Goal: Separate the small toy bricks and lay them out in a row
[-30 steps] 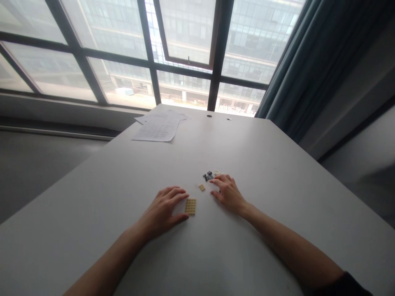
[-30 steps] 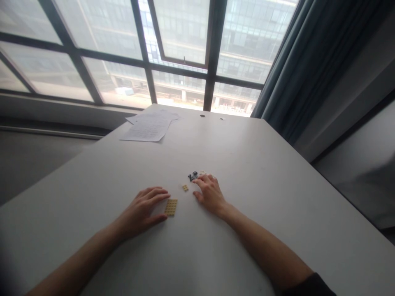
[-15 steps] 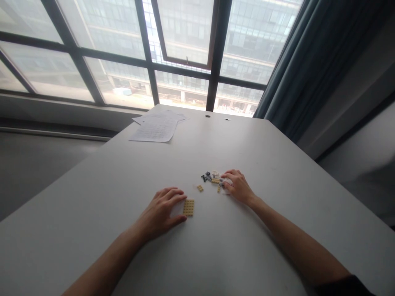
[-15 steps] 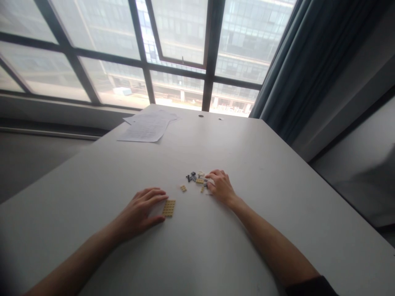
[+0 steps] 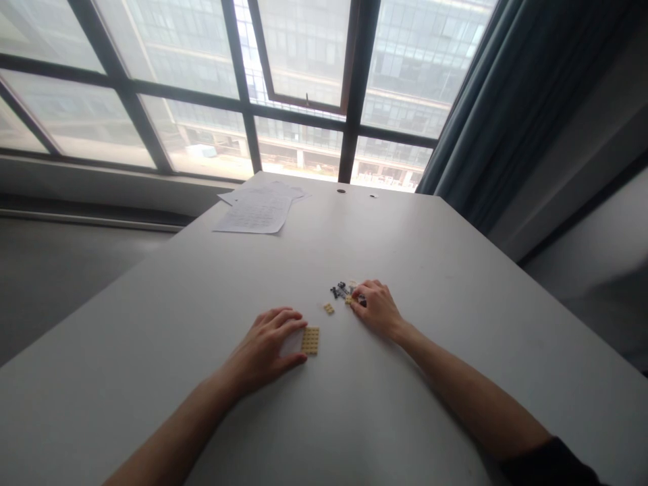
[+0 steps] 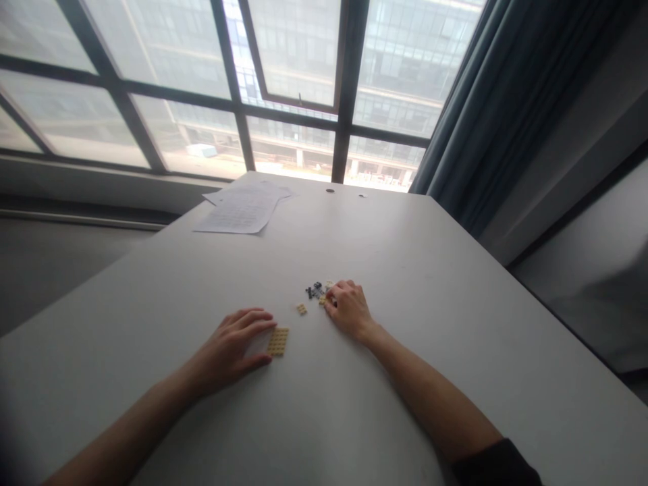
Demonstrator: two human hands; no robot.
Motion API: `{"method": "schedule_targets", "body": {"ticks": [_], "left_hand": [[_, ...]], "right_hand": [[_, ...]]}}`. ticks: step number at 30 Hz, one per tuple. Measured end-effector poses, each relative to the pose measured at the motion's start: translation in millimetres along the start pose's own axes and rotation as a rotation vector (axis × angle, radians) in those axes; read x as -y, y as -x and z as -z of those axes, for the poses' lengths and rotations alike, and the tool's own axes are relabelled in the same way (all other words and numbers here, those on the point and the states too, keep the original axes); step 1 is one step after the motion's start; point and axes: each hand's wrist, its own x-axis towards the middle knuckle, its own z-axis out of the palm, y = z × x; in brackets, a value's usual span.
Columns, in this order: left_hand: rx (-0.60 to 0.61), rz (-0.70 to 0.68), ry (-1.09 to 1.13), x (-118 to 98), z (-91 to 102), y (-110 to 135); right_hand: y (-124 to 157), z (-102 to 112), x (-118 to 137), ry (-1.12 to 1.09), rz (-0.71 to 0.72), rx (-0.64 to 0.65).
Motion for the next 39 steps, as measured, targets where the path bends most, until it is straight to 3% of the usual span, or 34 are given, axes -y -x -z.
{"method": "schedule_targets", "body": {"ticks": [6, 14, 24, 34, 39], "left_hand": [[0.001, 0.002, 0.003, -1, 0.4, 0], [-0.017, -0.008, 0.009, 1, -1.3, 0], [-0.012, -0.006, 0.005, 0, -0.3, 0], [-0.005, -0.004, 0.004, 0, -0.4, -1], [0.009, -0.006, -0.007, -1, 0.1, 0]], "right_hand": [[5, 5, 3, 0.027, 0.080, -0.060], [11, 7, 1, -0.013, 0.086, -0.096], [13, -3, 15, -0.010, 0.108, 0.020], [10, 7, 3, -0.009, 0.203, 0.103], [6, 5, 5, 0.020, 0.186, 0.117]]}}
